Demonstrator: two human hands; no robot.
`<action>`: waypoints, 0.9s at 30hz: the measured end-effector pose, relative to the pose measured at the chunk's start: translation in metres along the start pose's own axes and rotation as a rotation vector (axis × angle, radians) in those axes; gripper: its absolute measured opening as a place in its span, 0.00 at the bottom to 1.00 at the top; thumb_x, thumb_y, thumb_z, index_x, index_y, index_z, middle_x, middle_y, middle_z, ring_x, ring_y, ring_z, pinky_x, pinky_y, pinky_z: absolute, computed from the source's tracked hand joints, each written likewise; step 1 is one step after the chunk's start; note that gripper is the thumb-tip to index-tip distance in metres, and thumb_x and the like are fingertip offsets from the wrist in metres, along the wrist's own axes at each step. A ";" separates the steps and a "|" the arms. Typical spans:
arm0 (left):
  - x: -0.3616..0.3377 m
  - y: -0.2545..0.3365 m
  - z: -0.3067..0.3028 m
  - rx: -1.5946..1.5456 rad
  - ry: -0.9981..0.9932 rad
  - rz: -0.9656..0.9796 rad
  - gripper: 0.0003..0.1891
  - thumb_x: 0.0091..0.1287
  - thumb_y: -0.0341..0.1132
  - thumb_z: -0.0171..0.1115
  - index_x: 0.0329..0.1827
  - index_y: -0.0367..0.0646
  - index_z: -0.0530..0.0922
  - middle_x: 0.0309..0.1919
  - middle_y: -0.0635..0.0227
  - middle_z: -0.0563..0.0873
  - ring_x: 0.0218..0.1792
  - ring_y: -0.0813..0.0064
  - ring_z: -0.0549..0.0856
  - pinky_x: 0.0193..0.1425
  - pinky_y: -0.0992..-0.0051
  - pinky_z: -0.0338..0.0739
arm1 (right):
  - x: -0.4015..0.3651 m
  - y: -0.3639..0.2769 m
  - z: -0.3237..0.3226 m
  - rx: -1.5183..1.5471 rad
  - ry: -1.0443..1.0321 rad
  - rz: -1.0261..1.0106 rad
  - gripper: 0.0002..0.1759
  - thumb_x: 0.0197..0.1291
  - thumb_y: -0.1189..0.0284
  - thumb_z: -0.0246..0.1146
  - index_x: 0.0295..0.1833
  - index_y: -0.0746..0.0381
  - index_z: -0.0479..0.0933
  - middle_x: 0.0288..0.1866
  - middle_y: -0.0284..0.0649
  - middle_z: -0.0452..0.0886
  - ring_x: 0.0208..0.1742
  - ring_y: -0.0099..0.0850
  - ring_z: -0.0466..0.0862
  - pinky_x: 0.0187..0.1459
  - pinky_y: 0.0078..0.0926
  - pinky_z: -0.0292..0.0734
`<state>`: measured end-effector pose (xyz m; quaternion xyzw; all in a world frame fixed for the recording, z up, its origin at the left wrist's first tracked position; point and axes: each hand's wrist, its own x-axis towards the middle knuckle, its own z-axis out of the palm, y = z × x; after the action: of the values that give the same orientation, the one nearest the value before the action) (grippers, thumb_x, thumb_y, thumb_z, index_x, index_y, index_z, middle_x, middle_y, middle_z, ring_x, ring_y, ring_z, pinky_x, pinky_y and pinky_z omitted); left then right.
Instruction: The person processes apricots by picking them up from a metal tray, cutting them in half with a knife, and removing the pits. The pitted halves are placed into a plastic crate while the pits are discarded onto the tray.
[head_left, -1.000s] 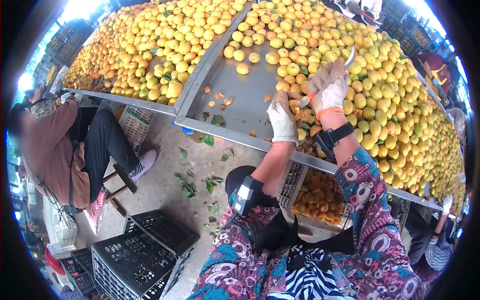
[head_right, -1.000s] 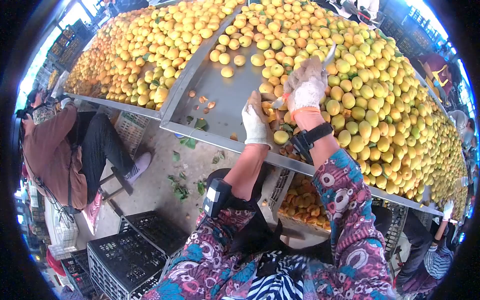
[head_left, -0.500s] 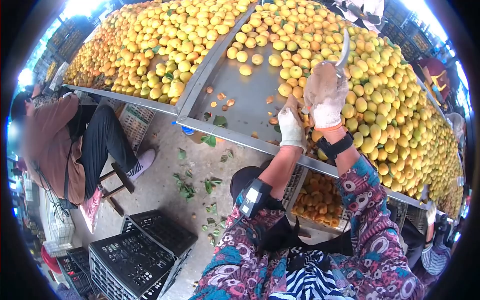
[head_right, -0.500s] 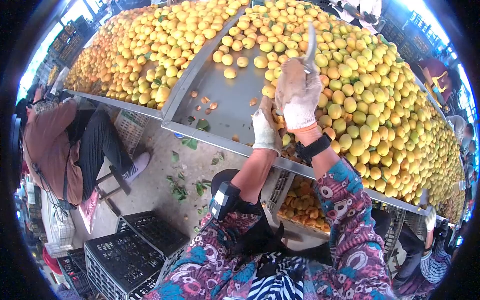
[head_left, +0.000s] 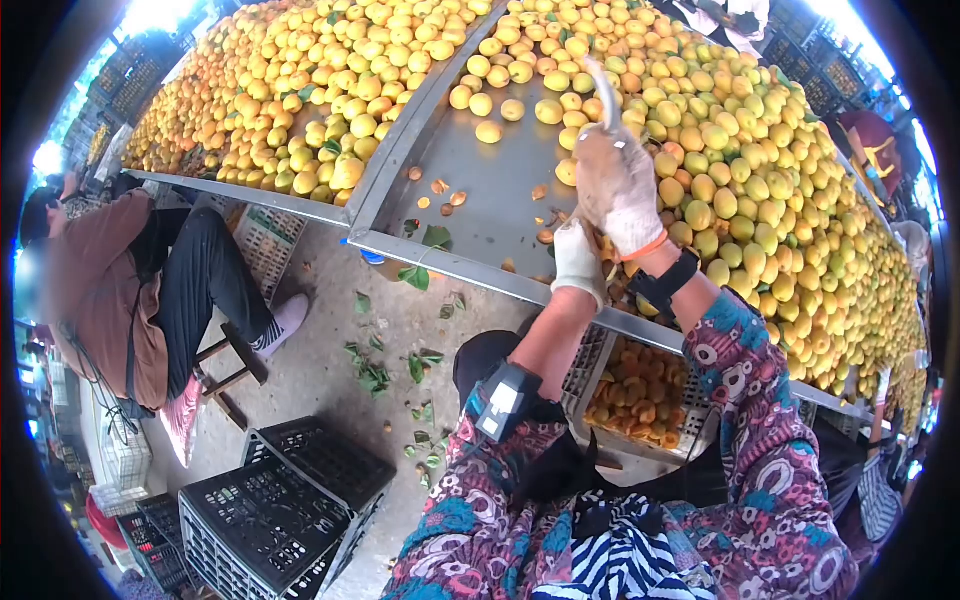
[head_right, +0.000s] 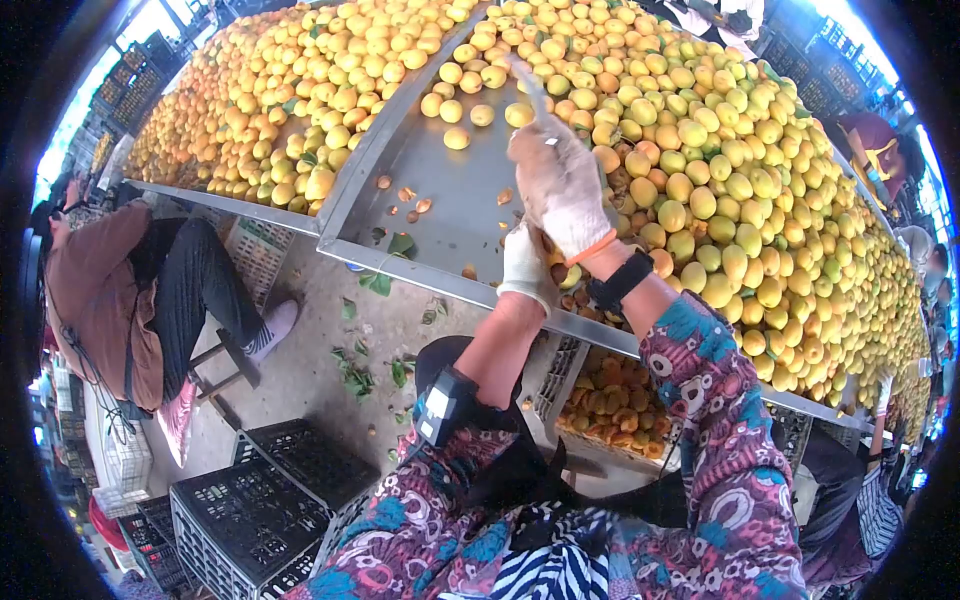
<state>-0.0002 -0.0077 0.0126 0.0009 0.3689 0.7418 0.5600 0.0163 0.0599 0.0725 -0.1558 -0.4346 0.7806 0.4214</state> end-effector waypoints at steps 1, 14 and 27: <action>0.008 -0.009 -0.001 0.017 0.016 0.108 0.12 0.69 0.51 0.54 0.40 0.53 0.76 0.28 0.80 0.79 0.22 0.87 0.77 0.16 0.85 0.61 | -0.002 0.003 0.000 -0.072 0.033 -0.054 0.10 0.70 0.64 0.52 0.45 0.59 0.74 0.31 0.31 0.76 0.27 0.22 0.76 0.28 0.16 0.71; 0.008 0.010 0.000 0.050 0.018 0.375 0.16 0.71 0.52 0.51 0.34 0.50 0.71 0.24 0.75 0.75 0.20 0.84 0.75 0.17 0.82 0.64 | 0.008 0.001 0.002 0.085 0.449 -0.044 0.15 0.67 0.54 0.57 0.34 0.52 0.68 0.15 0.25 0.60 0.10 0.21 0.58 0.13 0.22 0.49; 0.026 0.038 -0.006 -0.145 0.041 0.201 0.18 0.72 0.51 0.47 0.30 0.48 0.74 0.19 0.73 0.77 0.13 0.82 0.70 0.13 0.81 0.58 | 0.016 -0.009 0.020 -0.255 0.242 -0.092 0.11 0.66 0.61 0.60 0.38 0.56 0.71 0.18 0.25 0.66 0.13 0.18 0.64 0.16 0.20 0.56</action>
<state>-0.0438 0.0069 0.0184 -0.0179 0.3239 0.8187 0.4738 -0.0006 0.0646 0.0934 -0.2807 -0.4828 0.6745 0.4829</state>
